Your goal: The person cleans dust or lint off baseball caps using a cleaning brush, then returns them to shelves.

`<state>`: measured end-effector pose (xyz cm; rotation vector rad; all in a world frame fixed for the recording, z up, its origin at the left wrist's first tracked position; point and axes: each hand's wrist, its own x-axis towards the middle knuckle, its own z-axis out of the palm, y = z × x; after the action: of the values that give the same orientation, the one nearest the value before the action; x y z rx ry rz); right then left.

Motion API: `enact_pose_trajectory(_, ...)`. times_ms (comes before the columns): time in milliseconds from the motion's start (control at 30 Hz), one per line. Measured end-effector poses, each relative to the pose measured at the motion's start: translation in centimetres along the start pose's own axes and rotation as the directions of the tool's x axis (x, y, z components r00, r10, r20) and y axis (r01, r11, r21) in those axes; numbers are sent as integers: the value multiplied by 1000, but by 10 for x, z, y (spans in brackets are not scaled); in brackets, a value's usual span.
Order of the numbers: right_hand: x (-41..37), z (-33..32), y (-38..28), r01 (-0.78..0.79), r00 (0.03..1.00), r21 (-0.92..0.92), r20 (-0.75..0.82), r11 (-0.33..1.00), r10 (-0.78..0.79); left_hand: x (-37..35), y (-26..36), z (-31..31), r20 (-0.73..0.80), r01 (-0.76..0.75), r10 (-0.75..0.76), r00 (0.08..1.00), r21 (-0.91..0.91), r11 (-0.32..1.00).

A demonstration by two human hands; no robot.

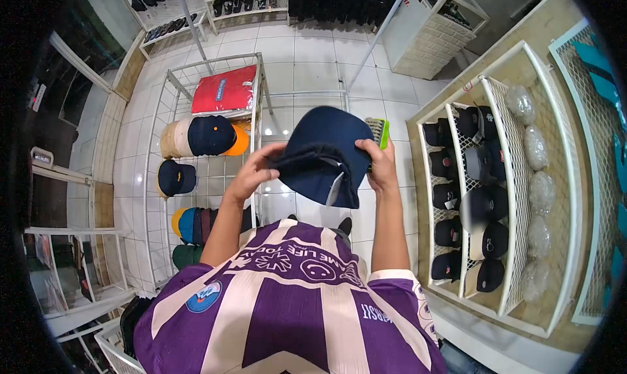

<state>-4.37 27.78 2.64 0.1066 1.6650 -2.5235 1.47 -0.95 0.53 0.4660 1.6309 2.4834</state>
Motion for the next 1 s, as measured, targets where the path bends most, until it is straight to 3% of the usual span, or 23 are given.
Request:
enact_pose_trajectory(33,0,2,-2,-2,1000,2,-2,1000,2,1,-2,3,0,3,-3,1000,1,1000)
enact_pose_trajectory(100,-3,7,-6,26,994,-243,107,970,0,1,-12,8,-5,200,-200,980,12,980)
enact_pose_trajectory(133,-3,11,-4,23,994,-245,108,969,4,2,-22,7,-52,312,-308,950,124,942)
enact_pose_trajectory(200,-6,26,2,166,986,-561,121,811,-118,3,-38,16,-213,286,-251,944,152,946)
enact_pose_trajectory(233,-8,31,2,163,986,-562,124,811,-112,2,-40,18,-219,288,-252,943,149,946)
enact_pose_trajectory(267,-8,37,0,280,951,-693,105,665,-291,4,-42,18,-272,267,-233,934,95,959)
enact_pose_trajectory(333,-16,48,-5,382,780,-882,146,278,-608,6,-47,17,-328,246,-219,919,43,968)
enact_pose_trajectory(400,-24,64,-1,449,805,-866,284,222,-521,6,-52,17,-385,252,-152,910,222,942)
enact_pose_trajectory(467,-22,73,15,520,734,-854,467,-34,-493,8,-41,34,-387,200,-118,915,179,963)
enact_pose_trajectory(500,-21,74,20,419,754,-880,475,-224,-453,7,-35,40,-367,200,-105,924,231,952)
enact_pose_trajectory(533,-17,74,29,420,753,-879,477,-228,-453,7,-33,43,-351,196,-90,932,281,939)
enact_pose_trajectory(600,-5,78,45,367,683,-925,337,-93,-648,8,-45,40,-358,159,-23,934,355,921)
enact_pose_trajectory(633,-10,88,47,479,742,-870,330,118,-583,9,-50,35,-360,159,-4,933,401,902)
enact_pose_trajectory(667,-11,89,60,571,742,-783,362,247,-565,7,-58,30,-359,165,8,933,446,880)
enact_pose_trajectory(700,-14,90,52,537,745,-831,389,141,-542,6,-70,22,-345,90,44,938,362,928)
enact_pose_trajectory(767,-3,79,35,385,711,-911,395,-148,-582,8,-56,32,-346,19,130,929,397,918)
enact_pose_trajectory(800,6,71,32,306,689,-935,348,-180,-636,5,-48,39,-354,-41,205,913,421,906)
enact_pose_trajectory(867,11,67,39,353,630,-928,329,-118,-703,4,-42,39,-365,46,134,921,444,895)
enact_pose_trajectory(933,-11,90,55,445,706,-895,332,27,-625,8,-47,36,-341,47,137,930,478,877)
enact_pose_trajectory(967,-13,91,61,549,678,-830,377,93,-631,8,-53,34,-394,68,98,914,387,920)
enact_pose_trajectory(1000,-11,84,58,548,680,-831,376,94,-629,7,-49,36,-395,70,95,914,385,920)
